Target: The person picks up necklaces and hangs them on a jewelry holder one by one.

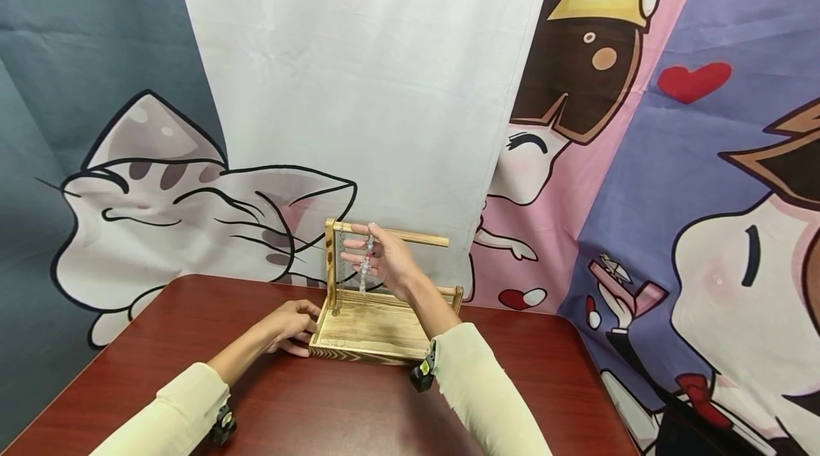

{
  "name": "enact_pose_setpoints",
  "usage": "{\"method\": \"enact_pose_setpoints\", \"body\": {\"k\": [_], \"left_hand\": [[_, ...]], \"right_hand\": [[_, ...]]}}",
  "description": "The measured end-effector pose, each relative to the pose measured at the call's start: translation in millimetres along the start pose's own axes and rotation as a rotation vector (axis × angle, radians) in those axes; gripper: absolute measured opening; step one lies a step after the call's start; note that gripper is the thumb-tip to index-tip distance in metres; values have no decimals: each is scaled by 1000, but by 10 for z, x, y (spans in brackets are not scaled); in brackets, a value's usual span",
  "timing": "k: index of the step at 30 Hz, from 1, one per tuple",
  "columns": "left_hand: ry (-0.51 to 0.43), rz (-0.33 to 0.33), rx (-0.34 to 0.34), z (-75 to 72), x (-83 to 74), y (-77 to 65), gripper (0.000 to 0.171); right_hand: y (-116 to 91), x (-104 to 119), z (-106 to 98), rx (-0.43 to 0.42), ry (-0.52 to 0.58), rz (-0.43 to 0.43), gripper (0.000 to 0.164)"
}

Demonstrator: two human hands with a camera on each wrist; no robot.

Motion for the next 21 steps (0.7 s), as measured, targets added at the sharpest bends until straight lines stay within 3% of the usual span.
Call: {"method": "enact_pose_setpoints", "body": {"k": [21], "left_hand": [[0, -3, -4, -7, -2, -4, 44]], "right_hand": [[79, -257, 130, -35, -45, -7, 57]]}}
Point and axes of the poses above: each hand's wrist, its own y-axis towards the middle knuckle, its own z-axis out of the palm, x = y × z, the point moved 5 cm from there along y, towards the middle knuckle, and after that the axes turned 10 degrees about -y, right-handed, at the moved point
